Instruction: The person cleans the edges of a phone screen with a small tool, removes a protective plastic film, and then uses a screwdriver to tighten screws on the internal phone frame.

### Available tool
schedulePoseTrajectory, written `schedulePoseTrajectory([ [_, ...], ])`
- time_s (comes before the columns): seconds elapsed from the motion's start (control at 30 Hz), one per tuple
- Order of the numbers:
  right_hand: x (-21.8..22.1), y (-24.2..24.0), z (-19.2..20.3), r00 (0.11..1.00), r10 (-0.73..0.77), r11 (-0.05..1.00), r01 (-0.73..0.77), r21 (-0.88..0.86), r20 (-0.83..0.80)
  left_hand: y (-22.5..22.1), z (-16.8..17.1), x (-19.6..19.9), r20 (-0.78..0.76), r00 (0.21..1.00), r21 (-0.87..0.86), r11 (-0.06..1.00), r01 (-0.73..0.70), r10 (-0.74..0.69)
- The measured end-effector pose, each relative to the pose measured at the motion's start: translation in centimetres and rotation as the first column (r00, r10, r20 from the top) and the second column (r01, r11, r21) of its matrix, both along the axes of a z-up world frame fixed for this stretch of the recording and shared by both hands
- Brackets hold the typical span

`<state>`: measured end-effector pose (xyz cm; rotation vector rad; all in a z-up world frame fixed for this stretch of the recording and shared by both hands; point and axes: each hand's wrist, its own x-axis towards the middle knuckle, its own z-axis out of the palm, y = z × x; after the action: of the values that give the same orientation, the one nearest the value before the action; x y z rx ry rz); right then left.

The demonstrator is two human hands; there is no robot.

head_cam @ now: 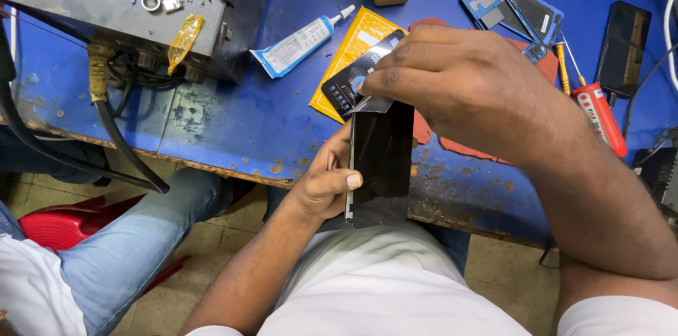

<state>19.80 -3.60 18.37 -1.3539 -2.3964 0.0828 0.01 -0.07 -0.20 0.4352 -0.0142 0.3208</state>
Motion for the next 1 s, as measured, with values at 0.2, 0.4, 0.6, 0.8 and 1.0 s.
schedulePoseTrajectory([
  [0.2, 0.08, -0.01, 0.0, 1.0, -0.004, 1.0, 0.004, -0.008, 0.014, 0.02, 0.13, 0.11, 0.003, 1.0, 0.008, 1.0, -0.005, 0.005],
  [0.4, 0.2, -0.2, -0.07, 0.999, -0.031, 0.999, 0.032, -0.021, 0.026, 0.09, 0.46, 0.12, -0.009, 1.0, 0.012, 1.0, -0.001, 0.001],
  [0.6, 0.43, -0.17, 0.19, 1.0, 0.002, 0.999, -0.001, -0.033, 0.022, 0.12, 0.43, 0.13, -0.007, 1.0, 0.012, 1.0, 0.001, -0.001],
  [0.8, 0.62, -0.33, 0.46, 0.999, 0.011, 0.999, -0.009, -0.048, 0.042, 0.05, 0.18, -0.01, -0.011, 1.0, 0.018, 1.0, -0.002, 0.002],
  [1.0, 0.72, -0.44, 0.26, 0.998, -0.003, 0.999, 0.005, -0.043, 0.059, -0.14, -0.08, 0.3, -0.001, 1.0, 0.008, 1.0, -0.008, 0.008],
])
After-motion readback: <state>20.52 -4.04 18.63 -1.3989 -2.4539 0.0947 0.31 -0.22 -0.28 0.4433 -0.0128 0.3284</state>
